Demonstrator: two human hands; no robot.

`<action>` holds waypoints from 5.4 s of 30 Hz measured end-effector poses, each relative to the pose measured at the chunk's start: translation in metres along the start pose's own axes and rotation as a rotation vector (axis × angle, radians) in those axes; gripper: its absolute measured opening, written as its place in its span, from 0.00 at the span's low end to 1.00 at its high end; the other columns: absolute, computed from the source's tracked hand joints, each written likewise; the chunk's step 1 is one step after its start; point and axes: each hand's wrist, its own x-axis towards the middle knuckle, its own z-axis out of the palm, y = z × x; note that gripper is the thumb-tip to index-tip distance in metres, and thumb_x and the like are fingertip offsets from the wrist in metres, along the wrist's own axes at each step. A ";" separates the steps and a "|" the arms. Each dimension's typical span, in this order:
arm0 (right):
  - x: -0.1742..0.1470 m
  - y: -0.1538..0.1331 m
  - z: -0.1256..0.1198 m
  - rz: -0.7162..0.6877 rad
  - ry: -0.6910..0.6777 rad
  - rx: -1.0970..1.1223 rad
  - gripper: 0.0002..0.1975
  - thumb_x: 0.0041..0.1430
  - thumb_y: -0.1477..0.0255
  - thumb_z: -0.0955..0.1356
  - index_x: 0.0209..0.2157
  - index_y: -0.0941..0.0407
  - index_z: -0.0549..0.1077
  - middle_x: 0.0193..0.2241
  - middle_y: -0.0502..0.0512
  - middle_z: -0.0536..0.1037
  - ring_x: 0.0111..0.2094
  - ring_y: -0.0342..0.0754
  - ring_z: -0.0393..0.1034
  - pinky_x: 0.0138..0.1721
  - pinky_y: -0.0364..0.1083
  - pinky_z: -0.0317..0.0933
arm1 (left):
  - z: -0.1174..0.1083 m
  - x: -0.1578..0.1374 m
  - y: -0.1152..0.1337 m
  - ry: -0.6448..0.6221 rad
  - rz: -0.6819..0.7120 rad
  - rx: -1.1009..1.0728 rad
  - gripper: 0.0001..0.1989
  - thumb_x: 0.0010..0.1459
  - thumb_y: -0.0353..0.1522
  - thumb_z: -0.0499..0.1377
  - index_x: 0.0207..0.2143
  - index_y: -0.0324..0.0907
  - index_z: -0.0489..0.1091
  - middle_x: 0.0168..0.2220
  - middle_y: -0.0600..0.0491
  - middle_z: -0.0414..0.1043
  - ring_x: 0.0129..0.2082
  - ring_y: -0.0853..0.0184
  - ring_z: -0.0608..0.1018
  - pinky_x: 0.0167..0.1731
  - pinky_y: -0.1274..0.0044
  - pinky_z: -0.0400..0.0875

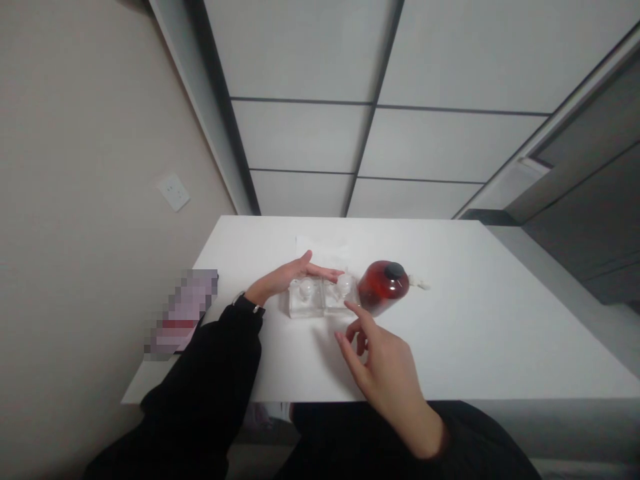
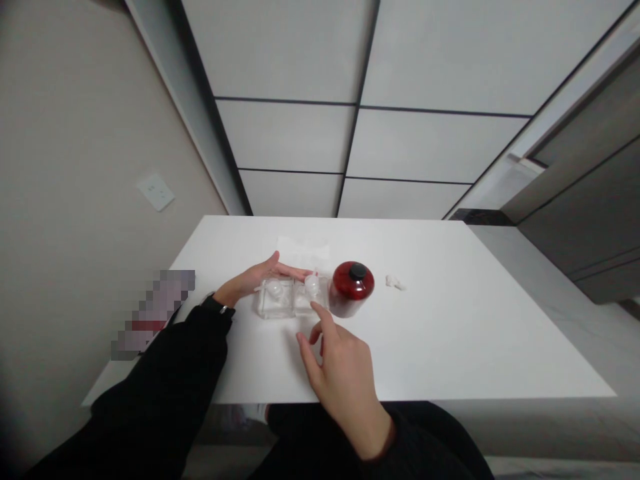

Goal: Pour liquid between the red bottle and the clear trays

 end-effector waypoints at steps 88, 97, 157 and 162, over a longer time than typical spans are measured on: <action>0.002 0.022 0.028 0.103 -0.064 0.350 0.32 0.71 0.66 0.64 0.73 0.55 0.52 0.29 0.47 0.82 0.26 0.49 0.77 0.30 0.47 0.70 | -0.038 0.008 -0.033 0.921 0.007 1.214 0.24 0.74 0.48 0.52 0.55 0.48 0.81 0.75 0.45 0.59 0.76 0.42 0.57 0.72 0.44 0.48; 0.002 0.022 0.026 0.148 -0.065 0.386 0.26 0.71 0.66 0.64 0.66 0.57 0.57 0.28 0.47 0.81 0.25 0.48 0.77 0.30 0.46 0.69 | -0.004 0.007 0.002 0.785 0.389 0.775 0.25 0.76 0.45 0.47 0.50 0.43 0.81 0.56 0.46 0.82 0.60 0.59 0.79 0.68 0.64 0.66; 0.006 0.027 0.025 0.137 -0.088 0.388 0.33 0.72 0.66 0.64 0.72 0.57 0.49 0.30 0.50 0.81 0.27 0.50 0.78 0.33 0.49 0.72 | 0.084 -0.032 0.063 0.171 0.180 1.665 0.11 0.71 0.31 0.58 0.45 0.43 0.81 0.48 0.48 0.85 0.48 0.58 0.85 0.56 0.64 0.76; 0.006 0.026 0.024 0.131 -0.090 0.394 0.31 0.72 0.65 0.64 0.71 0.58 0.51 0.30 0.49 0.81 0.28 0.49 0.78 0.34 0.49 0.72 | 0.093 -0.034 0.063 0.125 0.186 1.832 0.13 0.70 0.26 0.55 0.48 0.40 0.79 0.51 0.44 0.84 0.50 0.57 0.84 0.58 0.62 0.74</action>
